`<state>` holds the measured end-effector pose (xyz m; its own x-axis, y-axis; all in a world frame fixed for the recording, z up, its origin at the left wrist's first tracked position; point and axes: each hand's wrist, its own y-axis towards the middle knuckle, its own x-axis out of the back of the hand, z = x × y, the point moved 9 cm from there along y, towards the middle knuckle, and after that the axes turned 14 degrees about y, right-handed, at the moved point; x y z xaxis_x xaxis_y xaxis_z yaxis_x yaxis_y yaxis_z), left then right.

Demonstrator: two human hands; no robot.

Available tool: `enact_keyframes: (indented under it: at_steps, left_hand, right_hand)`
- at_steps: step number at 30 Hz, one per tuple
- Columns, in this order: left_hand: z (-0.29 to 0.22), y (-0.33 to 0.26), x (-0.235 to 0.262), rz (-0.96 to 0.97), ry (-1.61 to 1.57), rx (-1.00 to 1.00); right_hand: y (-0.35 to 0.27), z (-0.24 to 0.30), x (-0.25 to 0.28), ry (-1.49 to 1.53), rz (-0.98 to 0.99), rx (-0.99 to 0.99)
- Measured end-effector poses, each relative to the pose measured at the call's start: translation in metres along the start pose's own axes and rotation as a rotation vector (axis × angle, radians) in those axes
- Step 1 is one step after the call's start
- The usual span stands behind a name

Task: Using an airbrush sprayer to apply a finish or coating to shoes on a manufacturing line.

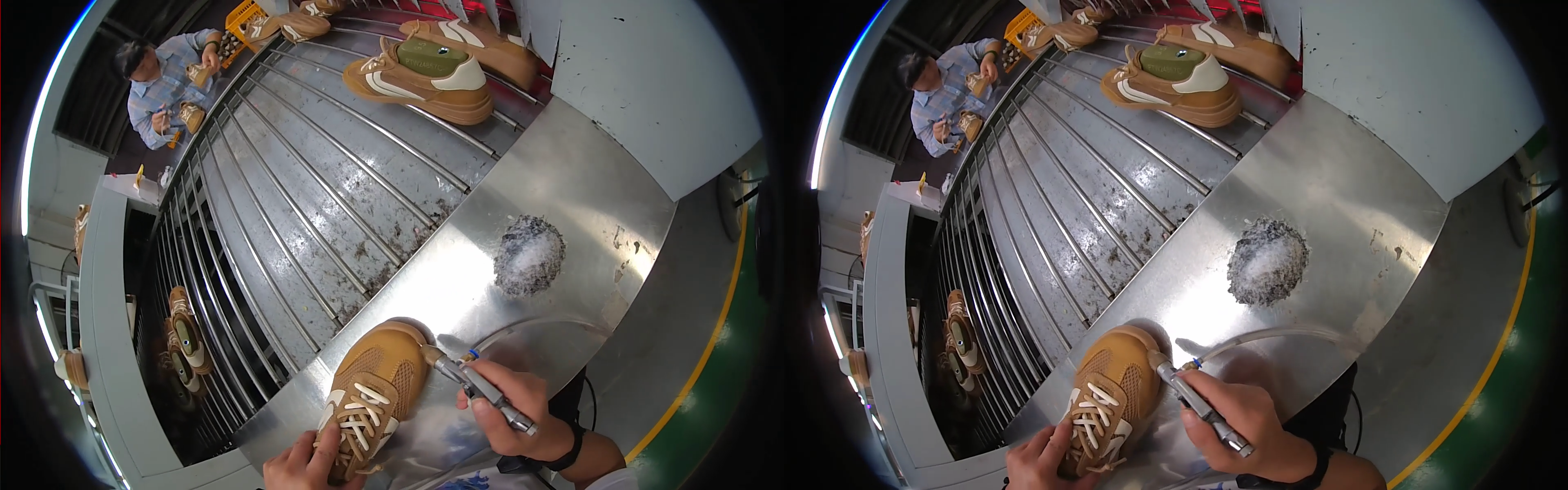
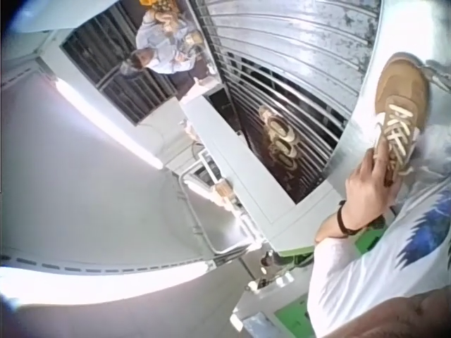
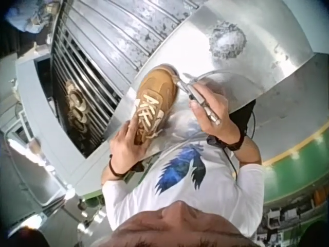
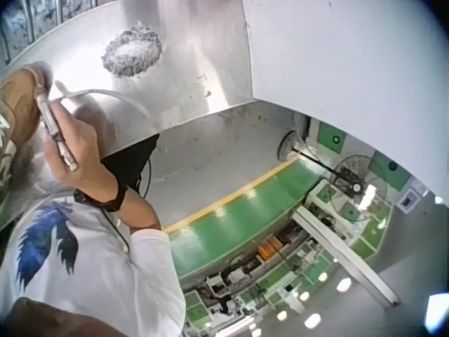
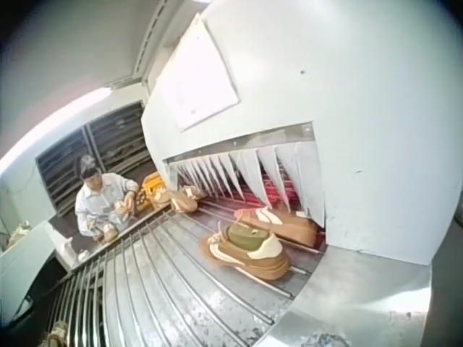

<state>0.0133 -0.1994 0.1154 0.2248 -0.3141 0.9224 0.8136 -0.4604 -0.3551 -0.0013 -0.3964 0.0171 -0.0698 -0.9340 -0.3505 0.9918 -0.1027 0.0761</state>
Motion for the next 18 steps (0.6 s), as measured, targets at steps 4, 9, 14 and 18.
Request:
enact_keyframes:
  at_steps: [4,9,14,18]
  left_hand:
    - [0.002,-0.001,-0.007,0.103,-0.106,0.059]
    - [0.003,0.002,-0.008,0.166,-0.179,0.12]
    - [0.014,-0.001,-0.008,0.177,-0.311,0.176]
    - [0.043,-0.004,-0.029,0.121,-0.746,0.283]
  right_hand:
    - [-0.006,0.001,-0.006,0.005,-0.025,0.04]
    - [-0.013,0.01,-0.02,-0.081,0.049,0.039]
    - [-0.025,0.01,-0.018,0.024,0.138,-0.134]
    - [-0.029,0.022,0.037,0.06,-0.189,0.094]
